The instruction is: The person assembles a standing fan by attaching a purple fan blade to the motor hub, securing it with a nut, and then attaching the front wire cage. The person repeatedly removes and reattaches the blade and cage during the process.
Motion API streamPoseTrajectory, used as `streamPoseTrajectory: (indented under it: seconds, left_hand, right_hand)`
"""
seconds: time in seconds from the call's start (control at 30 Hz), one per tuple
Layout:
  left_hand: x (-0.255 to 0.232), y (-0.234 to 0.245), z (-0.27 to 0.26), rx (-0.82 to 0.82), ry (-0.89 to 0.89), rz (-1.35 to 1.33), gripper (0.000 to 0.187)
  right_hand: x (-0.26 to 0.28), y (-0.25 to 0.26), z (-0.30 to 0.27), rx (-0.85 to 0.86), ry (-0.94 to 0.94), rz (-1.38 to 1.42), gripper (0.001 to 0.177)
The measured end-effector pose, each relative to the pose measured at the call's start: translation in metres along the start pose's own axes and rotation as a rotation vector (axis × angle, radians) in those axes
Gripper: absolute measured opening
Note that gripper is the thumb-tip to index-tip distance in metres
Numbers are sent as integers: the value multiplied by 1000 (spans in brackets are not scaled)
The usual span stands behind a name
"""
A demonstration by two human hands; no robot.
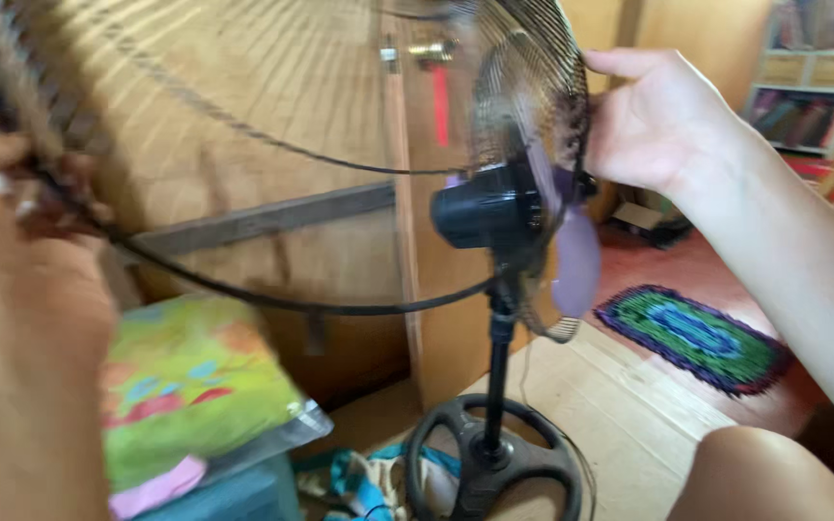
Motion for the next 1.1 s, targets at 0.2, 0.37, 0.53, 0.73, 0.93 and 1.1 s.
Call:
streamPoseTrajectory:
  seconds: [0.2, 0.37, 0.53, 0.73, 0.93, 1.1]
  left_hand:
    - [-70, 164, 69, -45, -49, 1, 29]
    - [-139, 195, 21, -109, 40, 498, 23]
    - [-141, 213, -41, -228, 163, 798, 36]
    - [-103, 287, -62, -620, 500, 673, 59]
    - [-71, 319, -61, -505, 217, 859, 68]
    - [-46, 337, -51, -605, 430, 969, 81]
  right_hand:
    - [-60, -110, 27, 93, -97, 117, 38]
    - [-175, -156, 55, -40, -175, 277, 36]
    - [-308, -152, 84, -482, -397, 382, 28]
    - [-432, -141, 138, -463, -648, 554, 22]
    - [-499, -161, 178, -236, -774, 271, 26]
    - [-529, -171, 178, -338, -699, 241, 17]
Point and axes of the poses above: each hand's wrist, its own z-axis towards the middle knuckle, its own y-axis out of the back of the hand, x = y × z, the point moved 2 cm from there along z, towards the middle knuckle, and after that the axes turned 2 degrees about -x, right-handed, at the moved point
